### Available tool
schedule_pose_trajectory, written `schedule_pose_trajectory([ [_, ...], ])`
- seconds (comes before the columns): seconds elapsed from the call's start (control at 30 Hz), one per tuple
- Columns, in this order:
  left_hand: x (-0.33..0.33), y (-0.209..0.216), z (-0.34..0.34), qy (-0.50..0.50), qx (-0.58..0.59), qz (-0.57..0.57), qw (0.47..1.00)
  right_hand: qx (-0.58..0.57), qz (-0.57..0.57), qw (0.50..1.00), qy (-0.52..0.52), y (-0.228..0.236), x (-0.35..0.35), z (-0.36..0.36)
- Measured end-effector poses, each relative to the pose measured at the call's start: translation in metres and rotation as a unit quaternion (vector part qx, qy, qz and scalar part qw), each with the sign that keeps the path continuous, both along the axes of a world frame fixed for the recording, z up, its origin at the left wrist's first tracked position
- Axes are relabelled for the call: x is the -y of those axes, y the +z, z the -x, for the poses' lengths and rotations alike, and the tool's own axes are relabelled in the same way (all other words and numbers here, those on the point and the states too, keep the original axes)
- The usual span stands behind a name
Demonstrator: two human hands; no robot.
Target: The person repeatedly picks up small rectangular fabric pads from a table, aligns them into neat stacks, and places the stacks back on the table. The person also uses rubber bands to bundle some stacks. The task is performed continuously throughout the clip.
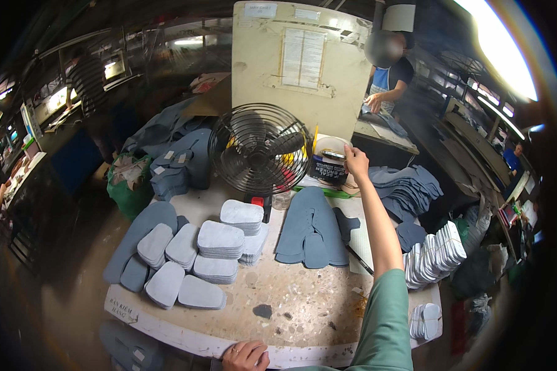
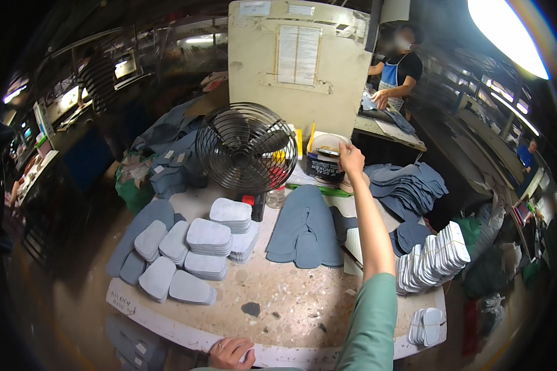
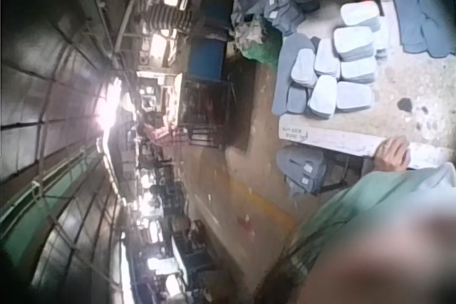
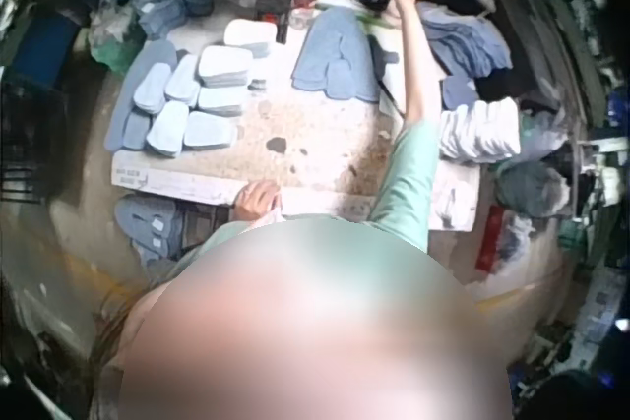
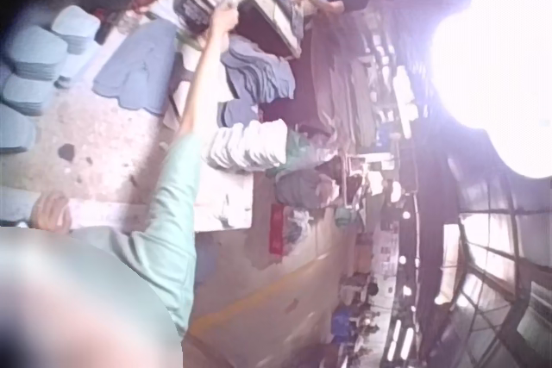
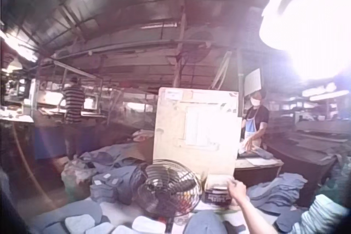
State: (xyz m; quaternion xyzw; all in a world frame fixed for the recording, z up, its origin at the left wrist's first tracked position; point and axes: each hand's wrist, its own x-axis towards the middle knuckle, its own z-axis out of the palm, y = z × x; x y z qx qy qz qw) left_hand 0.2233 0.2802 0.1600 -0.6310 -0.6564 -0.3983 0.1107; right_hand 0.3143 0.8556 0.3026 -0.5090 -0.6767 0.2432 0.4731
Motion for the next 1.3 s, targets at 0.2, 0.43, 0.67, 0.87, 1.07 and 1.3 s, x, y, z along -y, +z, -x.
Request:
schedule_pose_trajectory([
  [0.2,-0.005,0.004,0.007,-0.024,0.017,0.01,1.0,-0.031,0.026,0.998,0.056,-0.005,0.051,0.003],
  [0.43,-0.006,0.006,0.007,-0.022,0.013,0.007,1.0,-0.057,-0.02,0.99,0.129,-0.027,0.06,-0.006],
  [0.67,-0.007,0.006,0.006,-0.02,0.004,0.006,1.0,0.215,-0.312,0.924,-0.052,-0.018,0.034,-0.01],
  [0.87,-0.004,0.003,0.002,-0.001,-0.025,-0.025,0.999,0.094,-0.218,0.966,-0.105,0.014,-0.013,0.013],
  [1.07,-0.002,0.001,0.001,-0.002,-0.033,-0.009,0.999,0.051,-0.152,0.984,0.076,-0.002,-0.026,0.055],
  [1.3,-0.001,-0.005,0.006,-0.023,-0.053,-0.04,0.998,0.042,-0.233,0.968,0.078,-0.019,-0.008,0.083],
])
